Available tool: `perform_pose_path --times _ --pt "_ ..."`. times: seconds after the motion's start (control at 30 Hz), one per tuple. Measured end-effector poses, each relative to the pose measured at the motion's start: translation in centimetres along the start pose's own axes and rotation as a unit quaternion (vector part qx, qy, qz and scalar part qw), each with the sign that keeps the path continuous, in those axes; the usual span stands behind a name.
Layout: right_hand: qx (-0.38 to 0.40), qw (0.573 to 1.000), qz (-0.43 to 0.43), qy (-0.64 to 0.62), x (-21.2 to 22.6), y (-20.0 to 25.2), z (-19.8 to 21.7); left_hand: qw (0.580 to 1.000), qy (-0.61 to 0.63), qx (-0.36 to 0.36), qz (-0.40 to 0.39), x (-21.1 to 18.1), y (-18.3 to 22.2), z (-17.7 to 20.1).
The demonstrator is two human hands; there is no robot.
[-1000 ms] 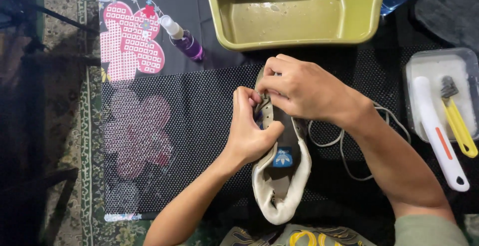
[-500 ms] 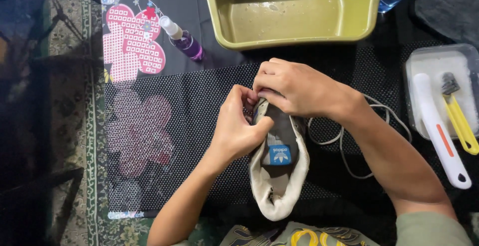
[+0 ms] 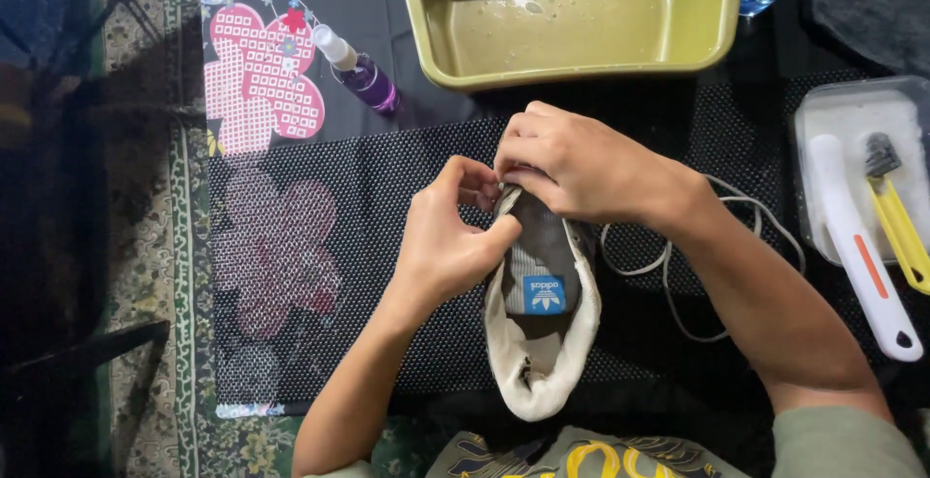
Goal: Wringing out a cleaning cloth and then re-lacing a beige sneaker by threading the lace through the eyelets.
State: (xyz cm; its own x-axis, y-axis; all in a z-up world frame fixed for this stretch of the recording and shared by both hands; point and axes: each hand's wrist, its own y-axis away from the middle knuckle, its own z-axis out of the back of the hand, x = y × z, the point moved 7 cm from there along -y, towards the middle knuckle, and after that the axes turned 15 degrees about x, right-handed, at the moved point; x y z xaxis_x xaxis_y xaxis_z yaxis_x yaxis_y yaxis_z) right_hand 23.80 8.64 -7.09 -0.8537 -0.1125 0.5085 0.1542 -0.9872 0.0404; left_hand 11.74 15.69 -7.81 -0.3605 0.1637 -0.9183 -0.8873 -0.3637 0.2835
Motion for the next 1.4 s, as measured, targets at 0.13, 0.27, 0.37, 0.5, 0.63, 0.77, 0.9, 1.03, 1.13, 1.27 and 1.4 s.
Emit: perform_pose_path --times 0.13,0.27,0.37,0.5,0.63,0.77,0.9,1.03,1.13,1.27,1.4 --pt "-0.011 1.000 0.009 0.028 -0.1 0.0 -0.4 1.000 0.007 -0.008 0.000 0.1 0.1 0.0" --pt "-0.016 1.000 -0.001 0.017 0.2 0.1 0.3 1.000 -0.001 -0.013 0.003 -0.2 0.2 0.2" --pt "-0.024 0.999 -0.009 0.026 0.0 0.3 0.6 1.000 -0.002 -0.015 -0.001 -0.1 0.1 0.2" --pt "-0.027 0.998 -0.002 0.048 0.1 0.2 0.1 1.000 -0.009 -0.024 -0.011 -0.1 0.1 0.2" --pt "-0.026 0.996 -0.004 0.079 -0.5 0.1 -0.8 1.000 -0.007 -0.021 -0.012 0.5 -0.2 0.0" --pt "-0.023 0.995 -0.004 0.099 -0.1 0.1 -0.8 0.999 0.002 -0.028 -0.017 1.3 -0.6 -0.2" --pt "-0.035 0.991 -0.019 0.127 0.2 0.4 -0.3 0.999 0.006 -0.030 -0.018 1.2 -0.5 -0.1" --pt "-0.037 0.994 0.003 0.100 2.1 1.3 1.7 0.996 -0.067 -0.027 -0.043 0.3 -0.4 -0.2" --pt "-0.051 0.987 -0.057 0.143 2.9 2.2 2.3 0.995 -0.084 -0.027 -0.047 0.2 -0.3 -0.3" --pt "0.029 0.976 -0.124 0.177 2.4 2.5 0.0 0.991 -0.103 -0.024 -0.081 -0.4 -0.1 -0.3" --pt "0.039 0.956 -0.188 0.220 2.1 2.7 -0.8 0.978 -0.157 -0.019 -0.140 -1.1 0.3 -0.5"
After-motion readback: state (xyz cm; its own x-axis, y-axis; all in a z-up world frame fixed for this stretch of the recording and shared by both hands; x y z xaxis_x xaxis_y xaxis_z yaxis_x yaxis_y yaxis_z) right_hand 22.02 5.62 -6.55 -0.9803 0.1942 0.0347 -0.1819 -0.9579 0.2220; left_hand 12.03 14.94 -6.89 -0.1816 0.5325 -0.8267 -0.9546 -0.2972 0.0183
